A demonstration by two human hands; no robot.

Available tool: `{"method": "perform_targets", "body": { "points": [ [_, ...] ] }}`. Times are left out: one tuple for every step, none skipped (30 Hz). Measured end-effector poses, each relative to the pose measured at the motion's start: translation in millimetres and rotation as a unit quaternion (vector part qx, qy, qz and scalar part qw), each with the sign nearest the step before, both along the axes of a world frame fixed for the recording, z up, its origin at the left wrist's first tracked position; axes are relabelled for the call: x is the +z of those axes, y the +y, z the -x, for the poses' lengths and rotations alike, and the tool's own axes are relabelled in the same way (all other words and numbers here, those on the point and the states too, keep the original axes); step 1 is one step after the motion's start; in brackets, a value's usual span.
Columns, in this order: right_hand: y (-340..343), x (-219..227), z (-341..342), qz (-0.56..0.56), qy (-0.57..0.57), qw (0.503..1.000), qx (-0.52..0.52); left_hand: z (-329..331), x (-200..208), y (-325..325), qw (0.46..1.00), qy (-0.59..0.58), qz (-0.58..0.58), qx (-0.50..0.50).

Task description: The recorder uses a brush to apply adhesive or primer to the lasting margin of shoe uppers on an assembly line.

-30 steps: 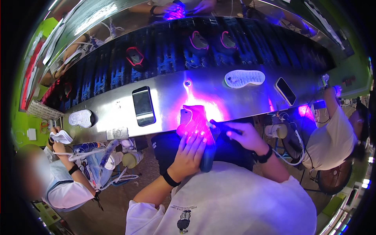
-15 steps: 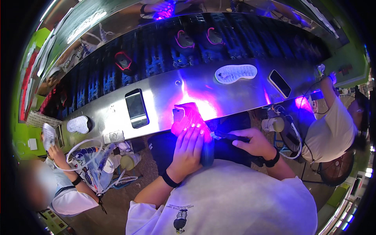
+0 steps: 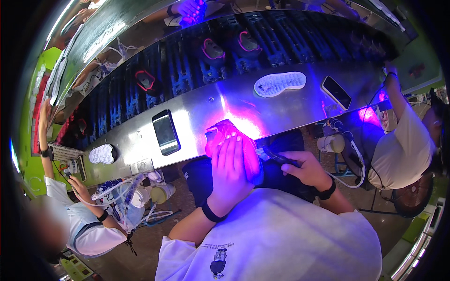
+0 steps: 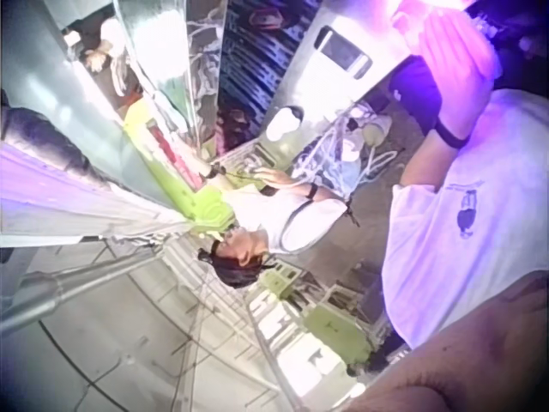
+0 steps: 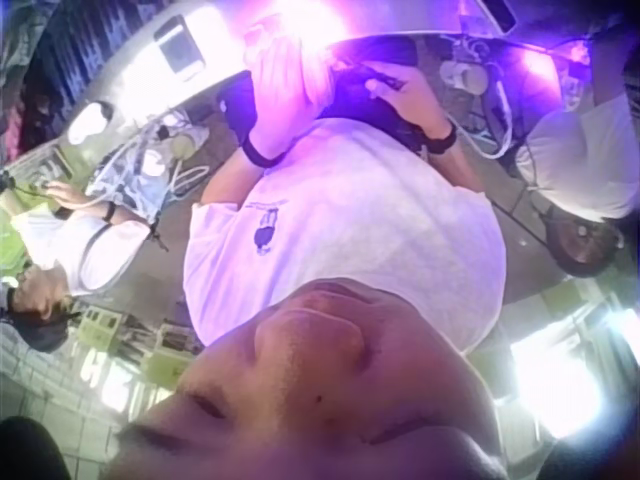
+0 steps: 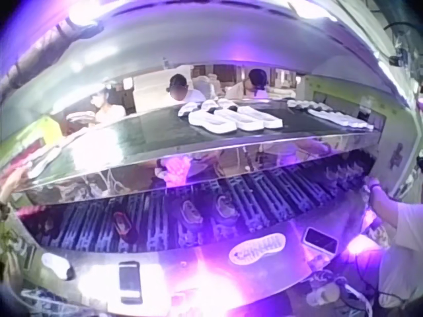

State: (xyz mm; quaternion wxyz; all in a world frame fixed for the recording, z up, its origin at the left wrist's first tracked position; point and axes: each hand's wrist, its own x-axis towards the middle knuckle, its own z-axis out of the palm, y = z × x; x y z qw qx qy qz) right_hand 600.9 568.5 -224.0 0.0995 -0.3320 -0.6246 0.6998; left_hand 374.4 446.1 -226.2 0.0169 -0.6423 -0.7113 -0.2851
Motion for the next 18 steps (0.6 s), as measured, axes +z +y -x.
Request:
{"method": "perform_targets", "body": {
  "points": [
    [-0.5, 0.0, -2.1, 0.001, 0.001, 1.000, -0.001, -0.7, 1.8, 3.3, 1.000, -0.015, 0.002, 0.003],
    [-1.1, 0.8, -4.4, 0.000, 0.009, 1.000, -0.006, -1.4, 3.9, 6.8, 1.000, -0.031, 0.004, 0.005],
    [-1.7, 2.5, -6.7, -0.001, 0.015, 1.000, -0.011, -2.2, 6.8, 11.0, 1.000, -0.031, 0.004, 0.003],
    [-2.2, 5.0, -9.1, 0.000, 0.014, 1.000, -0.013, -2.9, 10.3, 15.4, 1.000, -0.025, 0.008, 0.008],
    [-2.9, 8.5, -11.5, -0.016, 0.013, 1.000, -0.015, -3.3, 13.2, 19.4, 1.000, -0.019, 0.012, 0.014],
    [-3.5, 11.4, -14.5, -0.032, 0.012, 0.999, -0.017, -4.3, 15.7, 23.6, 1.000, -0.021, 0.012, 0.010],
    [-5.4, 13.8, -17.1, -0.033, 0.010, 0.999, -0.021, -5.2, 17.7, 27.7, 1.000, -0.006, 0.015, 0.015],
    [-8.5, 16.0, -19.1, -0.037, 0.007, 0.999, -0.038, -6.2, 18.8, 31.6, 1.000, 0.007, 0.018, 0.020],
    [-11.2, 18.1, -20.9, -0.041, 0.002, 0.998, -0.055, -7.0, 19.5, 35.4, 1.000, 0.004, 0.017, 0.016],
    [-14.1, 19.0, -21.8, -0.042, -0.001, 0.997, -0.058, -7.3, 19.9, 39.0, 1.000, 0.006, 0.016, 0.020],
    [-17.1, 19.5, -21.6, -0.042, -0.003, 0.996, -0.077, -7.8, 20.4, 41.2, 1.000, 0.008, 0.015, 0.023],
    [-18.4, 19.9, -21.0, -0.044, -0.005, 0.994, -0.097, -8.2, 21.0, 43.0, 1.000, 0.005, 0.013, 0.017],
    [-17.4, 20.6, -19.3, -0.046, -0.007, 0.994, -0.102, -8.3, 21.7, 43.5, 1.000, 0.006, 0.020, 0.020],
    [-14.1, 21.3, -16.4, -0.052, -0.003, 0.993, -0.102, -8.8, 21.9, 43.5, 0.999, 0.007, 0.027, 0.024],
    [-11.0, 20.9, -11.5, -0.057, 0.003, 0.993, -0.102, -8.4, 19.2, 41.6, 0.999, 0.008, 0.027, 0.019],
    [-6.1, 20.7, -5.8, -0.057, 0.004, 0.993, -0.106, -8.1, 14.0, 38.4, 1.000, 0.014, 0.011, 0.026],
    [0.7, 20.8, 0.6, -0.069, 0.004, 0.994, -0.083, -8.2, 9.6, 34.9, 0.999, 0.020, -0.005, 0.034],
    [5.4, 20.3, 6.5, -0.080, 0.003, 0.995, -0.061, -8.5, 6.5, 29.8, 0.999, 0.020, -0.004, 0.030]
  ]
}}
